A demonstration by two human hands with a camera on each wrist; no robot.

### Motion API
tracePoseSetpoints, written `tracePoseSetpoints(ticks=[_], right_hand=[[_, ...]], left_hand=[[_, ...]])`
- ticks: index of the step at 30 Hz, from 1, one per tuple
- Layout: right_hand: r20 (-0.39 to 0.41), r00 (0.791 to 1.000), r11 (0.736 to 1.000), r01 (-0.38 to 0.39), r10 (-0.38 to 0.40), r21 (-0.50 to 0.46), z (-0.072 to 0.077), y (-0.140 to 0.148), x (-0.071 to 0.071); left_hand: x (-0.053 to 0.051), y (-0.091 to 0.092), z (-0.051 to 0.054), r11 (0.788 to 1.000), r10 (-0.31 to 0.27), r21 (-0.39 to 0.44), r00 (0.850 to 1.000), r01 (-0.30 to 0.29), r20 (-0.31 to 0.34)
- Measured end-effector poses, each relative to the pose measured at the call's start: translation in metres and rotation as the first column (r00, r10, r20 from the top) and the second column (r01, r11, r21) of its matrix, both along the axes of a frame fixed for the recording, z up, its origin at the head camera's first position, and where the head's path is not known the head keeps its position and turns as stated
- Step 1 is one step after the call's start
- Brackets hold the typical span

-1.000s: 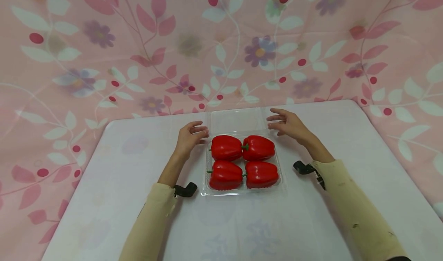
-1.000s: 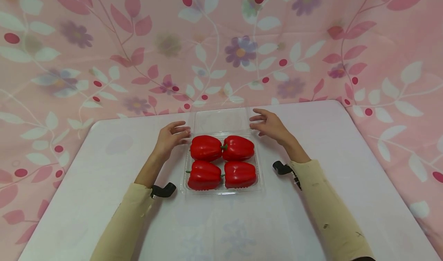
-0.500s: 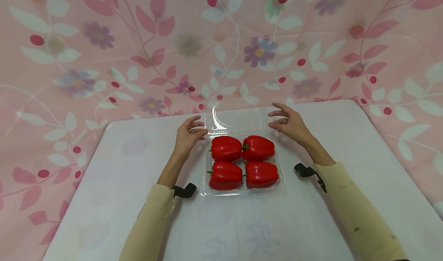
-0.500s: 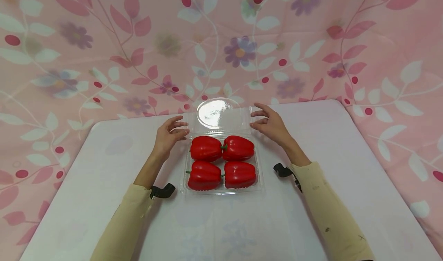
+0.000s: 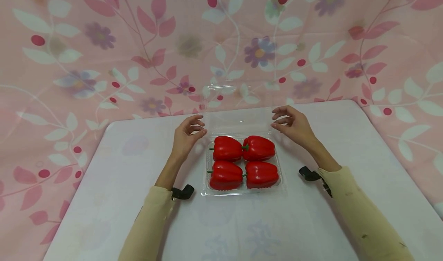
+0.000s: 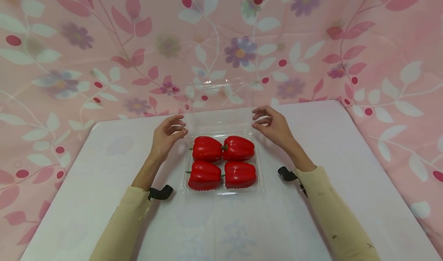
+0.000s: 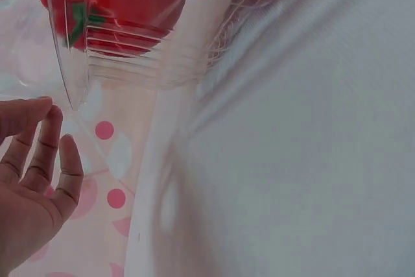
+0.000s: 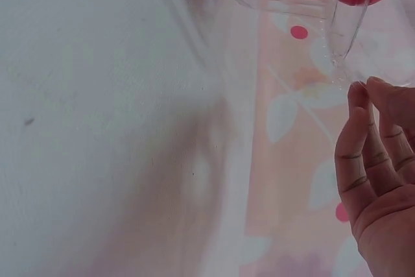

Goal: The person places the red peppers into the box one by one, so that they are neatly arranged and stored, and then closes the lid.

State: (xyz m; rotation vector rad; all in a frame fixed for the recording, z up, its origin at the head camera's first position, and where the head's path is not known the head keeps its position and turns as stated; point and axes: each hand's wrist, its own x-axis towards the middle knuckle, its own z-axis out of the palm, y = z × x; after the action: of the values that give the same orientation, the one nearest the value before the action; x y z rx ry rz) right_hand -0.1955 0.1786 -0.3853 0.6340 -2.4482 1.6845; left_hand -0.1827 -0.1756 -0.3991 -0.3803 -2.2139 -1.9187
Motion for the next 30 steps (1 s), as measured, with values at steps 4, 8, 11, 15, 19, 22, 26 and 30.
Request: tracePoseSetpoints(ticks=[4, 8, 11, 15, 19, 22, 26, 30], right_hand=[[-0.017, 1.000, 1.000, -0.015, 0.015, 0.019, 0.003, 0.002, 0.005], [-0.055, 0.998, 0.999, -0.030, 0.032, 0.037, 0.004, 0.005, 0.009], [-0.095, 0.995, 0.997, -0.028, 0.034, 0.067, 0.003, 0.007, 0.011], [-0.130, 0.991, 0.992, 0.000, 0.017, 0.129, -0.010, 0.015, 0.006], [-0.148, 0.989, 0.983, 0.002, 0.026, 0.183, -0.023, 0.024, 0.003], [-0.168, 0.984, 0.974, -0.011, 0.050, 0.225, -0.024, 0.028, 0.006], [-0.185, 0.978, 0.964, -0.042, 0.092, 0.261, -0.024, 0.033, 0.012], [-0.182, 0.973, 0.959, -0.093, 0.145, 0.267, -0.025, 0.036, 0.017]], left_hand=[[0.008, 0.000, 0.006, 0.999, -0.014, -0.032, 0.999, 0.013, -0.041], [0.011, -0.002, 0.006, 0.997, -0.036, -0.064, 0.997, 0.032, -0.071], [0.014, -0.003, 0.007, 0.995, -0.057, -0.082, 0.995, 0.050, -0.084], [0.018, -0.005, 0.009, 0.990, -0.074, -0.127, 0.991, 0.060, -0.109], [0.024, -0.008, 0.011, 0.979, -0.078, -0.199, 0.984, 0.045, -0.162], [0.028, -0.010, 0.012, 0.967, -0.076, -0.253, 0.976, 0.023, -0.202], [0.034, -0.013, 0.012, 0.945, -0.074, -0.328, 0.966, -0.012, -0.248], [0.039, -0.016, 0.010, 0.928, -0.093, -0.371, 0.954, -0.020, -0.284]])
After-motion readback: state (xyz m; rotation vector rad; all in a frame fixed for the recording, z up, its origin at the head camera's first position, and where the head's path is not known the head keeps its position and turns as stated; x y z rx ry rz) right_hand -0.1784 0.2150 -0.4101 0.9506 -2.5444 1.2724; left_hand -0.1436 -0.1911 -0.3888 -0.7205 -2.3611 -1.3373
